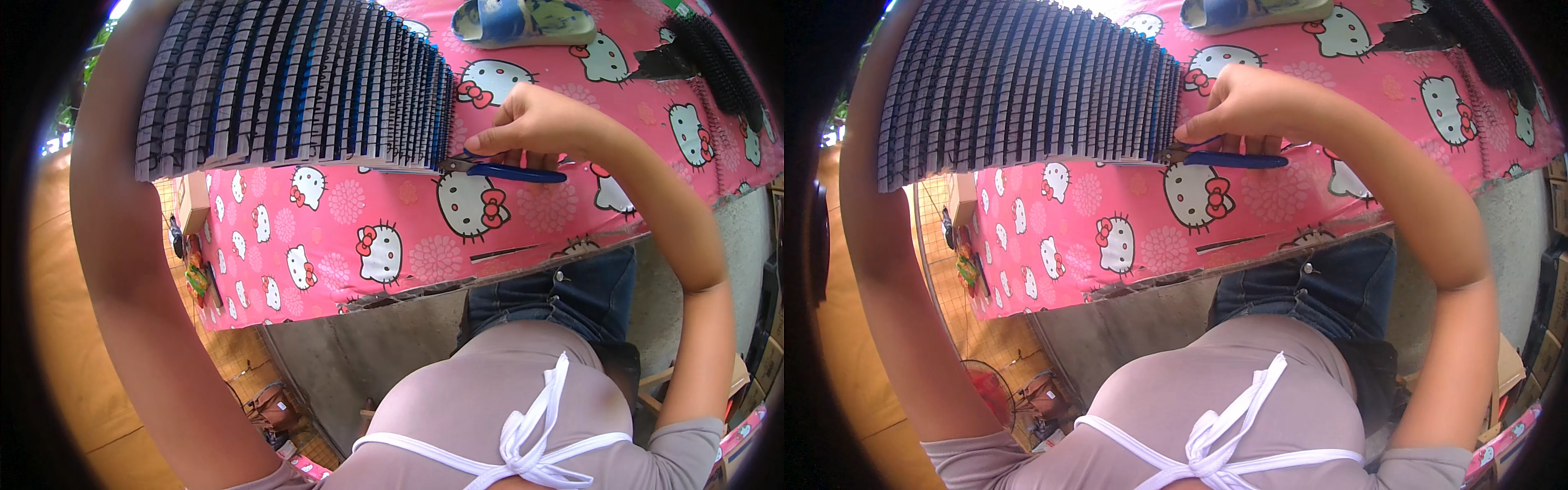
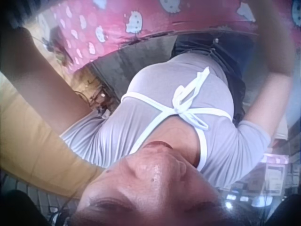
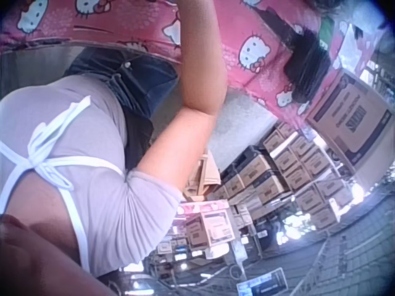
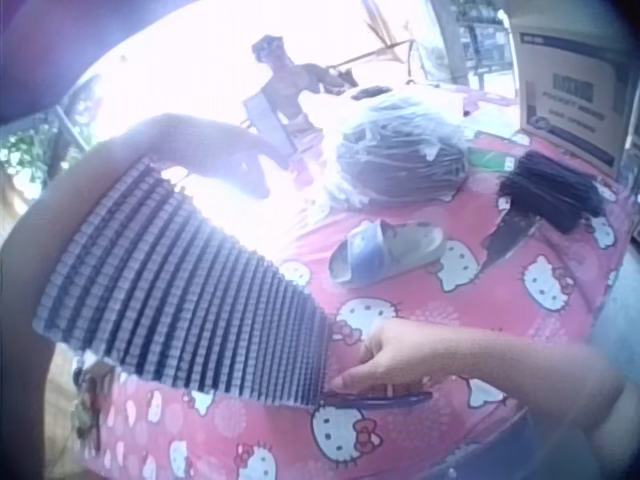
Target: The person uses pliers to trim and tuck the ends of the wire binding on a stack of blue notebooks. They work through the stack, handling each notebook to ensure the spiral ends are finished correctly.
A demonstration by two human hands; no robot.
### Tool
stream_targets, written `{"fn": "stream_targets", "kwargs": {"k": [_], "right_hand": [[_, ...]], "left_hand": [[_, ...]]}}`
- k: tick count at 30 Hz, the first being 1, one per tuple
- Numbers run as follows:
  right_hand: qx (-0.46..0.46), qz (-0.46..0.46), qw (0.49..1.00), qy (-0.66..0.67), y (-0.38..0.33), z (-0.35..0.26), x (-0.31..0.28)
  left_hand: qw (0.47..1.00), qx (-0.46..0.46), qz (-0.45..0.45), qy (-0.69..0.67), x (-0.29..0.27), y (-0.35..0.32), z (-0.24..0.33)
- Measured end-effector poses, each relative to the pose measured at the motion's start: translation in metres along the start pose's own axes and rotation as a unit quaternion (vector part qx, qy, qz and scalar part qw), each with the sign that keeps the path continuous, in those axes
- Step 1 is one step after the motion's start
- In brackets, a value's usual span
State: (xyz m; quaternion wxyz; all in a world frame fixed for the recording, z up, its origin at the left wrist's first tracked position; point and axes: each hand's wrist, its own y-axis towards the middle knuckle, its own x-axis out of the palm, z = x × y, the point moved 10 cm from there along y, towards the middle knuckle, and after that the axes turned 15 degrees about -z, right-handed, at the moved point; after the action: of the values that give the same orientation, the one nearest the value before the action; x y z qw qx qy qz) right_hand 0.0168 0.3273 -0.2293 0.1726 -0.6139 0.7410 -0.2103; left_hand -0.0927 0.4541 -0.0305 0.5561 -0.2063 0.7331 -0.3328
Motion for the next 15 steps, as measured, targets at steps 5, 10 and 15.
{"fn": "stream_targets", "kwargs": {"k": [5, 10, 15], "right_hand": [[-0.169, 0.172, 0.898, -0.367, -0.023, -0.038, 0.015], [-0.295, 0.321, 0.729, -0.529, -0.047, -0.042, 0.034], [-0.298, 0.292, 0.770, -0.483, -0.038, -0.038, 0.032]], "left_hand": [[1.000, -0.002, 0.001, -0.001, 0.001, -0.002, -0.001], [1.000, -0.004, 0.002, 0.002, -0.001, -0.002, 0.001], [1.000, -0.007, 0.002, 0.008, -0.006, -0.005, 0.006]]}}
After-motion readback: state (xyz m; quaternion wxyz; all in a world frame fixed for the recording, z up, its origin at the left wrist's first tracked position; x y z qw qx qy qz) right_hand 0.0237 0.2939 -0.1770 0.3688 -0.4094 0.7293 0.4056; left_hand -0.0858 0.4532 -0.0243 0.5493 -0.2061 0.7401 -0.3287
